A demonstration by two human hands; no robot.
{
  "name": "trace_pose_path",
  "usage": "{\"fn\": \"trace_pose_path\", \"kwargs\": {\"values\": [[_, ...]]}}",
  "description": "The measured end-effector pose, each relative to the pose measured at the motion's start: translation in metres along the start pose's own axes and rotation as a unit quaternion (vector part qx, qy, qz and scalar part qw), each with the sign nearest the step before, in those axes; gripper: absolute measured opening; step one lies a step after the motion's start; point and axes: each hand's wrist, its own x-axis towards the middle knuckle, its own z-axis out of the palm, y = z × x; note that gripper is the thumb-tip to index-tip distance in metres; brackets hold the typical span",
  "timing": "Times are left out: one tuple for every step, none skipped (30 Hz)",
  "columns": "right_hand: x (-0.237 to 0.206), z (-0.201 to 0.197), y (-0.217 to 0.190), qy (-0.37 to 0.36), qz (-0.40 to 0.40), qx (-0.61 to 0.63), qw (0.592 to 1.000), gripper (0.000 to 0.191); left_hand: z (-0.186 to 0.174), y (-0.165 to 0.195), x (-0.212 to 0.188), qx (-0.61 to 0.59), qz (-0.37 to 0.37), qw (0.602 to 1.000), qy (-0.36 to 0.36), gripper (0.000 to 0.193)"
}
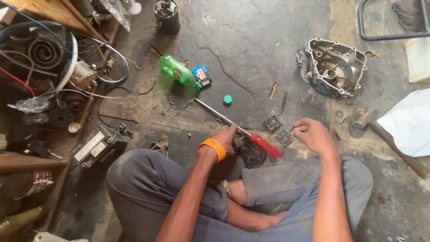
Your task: The person sits cross-legged on the workshop floor and uses a red-handled screwdriver to unscrew fasteners from a small metal engine component. They hold the part, remove screws, set small brackets and screws aside on the floor, and continue unscrewing other fasteners on the part.
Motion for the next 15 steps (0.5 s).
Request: {"fn": "trace_pose_path", "kwargs": {"values": [[0.003,0.004,-0.001,-0.001,-0.016,-0.027,1.000,0.037,0.000,0.000,-0.001,0.000,0.001,1.000,0.002,0.056],[0.006,0.008,-0.001,-0.002,-0.033,-0.053,0.998,0.041,-0.001,0.000,-0.001,0.004,-0.001,1.000,0.001,0.054],[0.009,0.010,0.000,-0.008,-0.038,-0.053,0.998,0.041,-0.001,0.000,-0.002,0.009,-0.002,1.000,0.000,0.053],[0.010,0.011,0.002,-0.015,-0.041,-0.054,0.998,0.041,-0.002,0.000,-0.003,0.014,-0.004,1.000,-0.002,0.051],[0.011,0.011,0.006,-0.022,-0.044,-0.054,0.997,0.041,-0.002,0.001,-0.003,0.020,-0.015,1.000,-0.016,0.049],[0.012,0.008,0.011,0.009,-0.019,-0.012,1.000,0.038,-0.003,0.002,-0.005,0.026,-0.027,0.999,-0.030,0.048],[0.013,0.003,0.016,0.041,0.006,0.030,0.999,0.036,-0.003,0.002,-0.005,0.032,-0.037,0.998,-0.044,0.046],[0.014,-0.002,0.023,0.073,0.033,0.071,0.994,0.034,-0.004,0.003,-0.005,0.034,-0.040,0.997,-0.049,0.046],[0.014,-0.005,0.029,0.106,0.013,0.060,0.992,0.033,-0.004,0.004,-0.005,0.036,-0.042,0.997,-0.053,0.045],[0.015,-0.008,0.035,0.140,-0.008,0.049,0.989,0.033,-0.004,0.004,-0.005,0.038,-0.044,0.997,-0.056,0.045],[0.016,-0.009,0.041,0.172,-0.029,0.037,0.984,0.033,-0.004,0.005,-0.005,0.037,-0.040,0.997,-0.048,0.046],[0.018,-0.009,0.046,0.160,-0.028,0.027,0.986,0.035,-0.004,0.005,-0.005,0.036,-0.036,0.998,-0.039,0.046],[0.020,-0.008,0.050,0.147,-0.027,0.018,0.989,0.037,-0.003,0.006,-0.005,0.035,-0.032,0.998,-0.030,0.047],[0.022,-0.006,0.053,0.134,-0.027,0.008,0.991,0.039,-0.002,0.005,-0.005,0.039,-0.030,0.998,-0.030,0.047],[0.024,-0.004,0.054,0.135,-0.034,-0.006,0.990,0.041,-0.001,0.006,-0.004,0.042,-0.028,0.998,-0.031,0.046]]}}
